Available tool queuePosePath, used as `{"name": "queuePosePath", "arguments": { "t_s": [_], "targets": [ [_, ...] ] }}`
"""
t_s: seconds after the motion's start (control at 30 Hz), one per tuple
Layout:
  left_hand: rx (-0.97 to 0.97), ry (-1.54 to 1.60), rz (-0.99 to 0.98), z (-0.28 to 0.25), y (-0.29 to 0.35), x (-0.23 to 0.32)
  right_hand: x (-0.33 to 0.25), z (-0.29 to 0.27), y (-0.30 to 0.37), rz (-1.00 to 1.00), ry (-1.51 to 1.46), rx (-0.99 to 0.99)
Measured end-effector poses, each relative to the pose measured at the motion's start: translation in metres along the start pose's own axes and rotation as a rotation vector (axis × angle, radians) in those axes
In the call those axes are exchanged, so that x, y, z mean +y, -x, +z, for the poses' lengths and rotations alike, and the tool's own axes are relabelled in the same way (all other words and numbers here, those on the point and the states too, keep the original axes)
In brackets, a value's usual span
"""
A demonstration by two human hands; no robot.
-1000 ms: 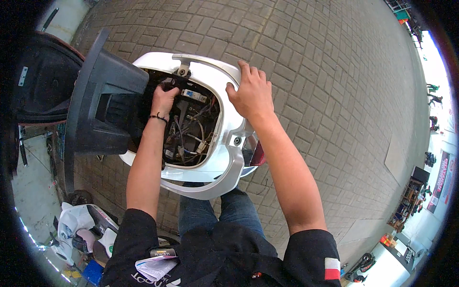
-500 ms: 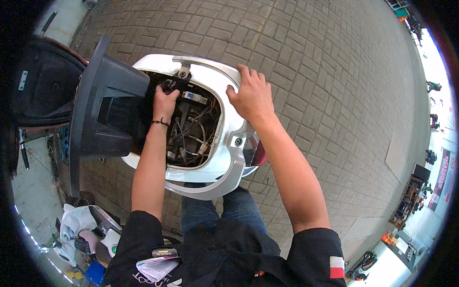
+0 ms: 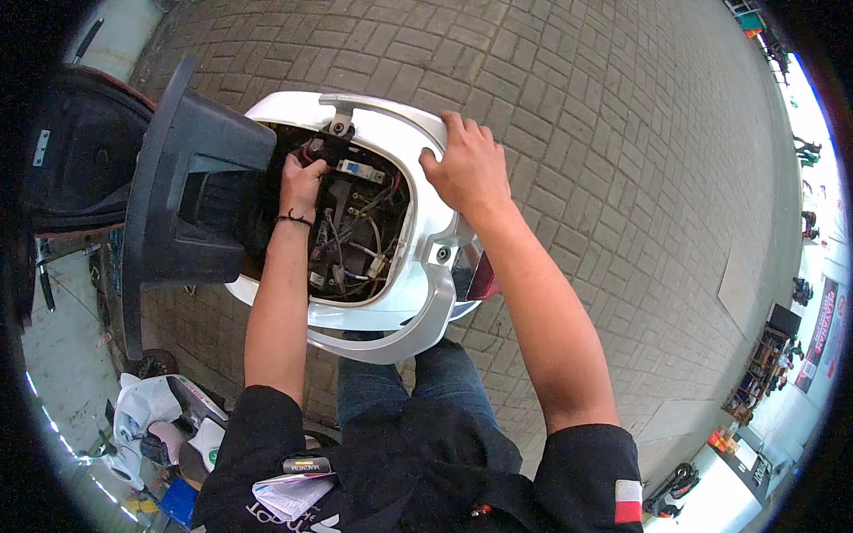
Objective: The person uses a flat tool to pry open a panel on a white scooter, then reaches inside the exposed compartment to handle wiring and internal components.
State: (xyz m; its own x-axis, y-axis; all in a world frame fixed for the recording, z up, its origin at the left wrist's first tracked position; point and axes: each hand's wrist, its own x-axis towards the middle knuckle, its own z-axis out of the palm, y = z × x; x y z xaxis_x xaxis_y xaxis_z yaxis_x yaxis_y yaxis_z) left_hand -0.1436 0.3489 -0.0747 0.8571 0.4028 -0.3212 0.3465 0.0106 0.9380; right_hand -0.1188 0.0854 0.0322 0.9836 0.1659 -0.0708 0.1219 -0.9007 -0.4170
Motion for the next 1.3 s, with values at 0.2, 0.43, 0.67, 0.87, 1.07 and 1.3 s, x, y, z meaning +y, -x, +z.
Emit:
{"name": "queuePosePath", "arguments": {
  "t_s": [0.2, 0.43, 0.67, 0.87, 1.07, 1.3],
  "targets": [
    [0.035, 0.083, -0.030, -0.005, 0.001, -0.001, -0.001, -0.001, 0.000, -0.018, 0.016, 0.032],
    [0.257, 0.325, -0.156, -0.007, 0.001, 0.001, 0.001, 0.002, 0.001, -0.036, 0.000, 0.048],
    [0.268, 0.226, -0.124, 0.001, 0.008, 0.006, 0.004, 0.002, 0.003, -0.020, 0.026, 0.070],
    [0.261, -0.312, 0.255, 0.000, 0.002, -0.004, -0.004, 0.003, 0.001, -0.043, 0.000, 0.081],
    [0.208, -0.913, 0.697, 0.007, 0.027, 0.019, -0.002, 0.002, 0.003, -0.016, -0.070, 0.170],
    [-0.301, -0.808, 0.992, -0.003, 0.047, 0.051, -0.002, -0.001, 0.008, 0.013, -0.091, 0.240]
  ]
}}
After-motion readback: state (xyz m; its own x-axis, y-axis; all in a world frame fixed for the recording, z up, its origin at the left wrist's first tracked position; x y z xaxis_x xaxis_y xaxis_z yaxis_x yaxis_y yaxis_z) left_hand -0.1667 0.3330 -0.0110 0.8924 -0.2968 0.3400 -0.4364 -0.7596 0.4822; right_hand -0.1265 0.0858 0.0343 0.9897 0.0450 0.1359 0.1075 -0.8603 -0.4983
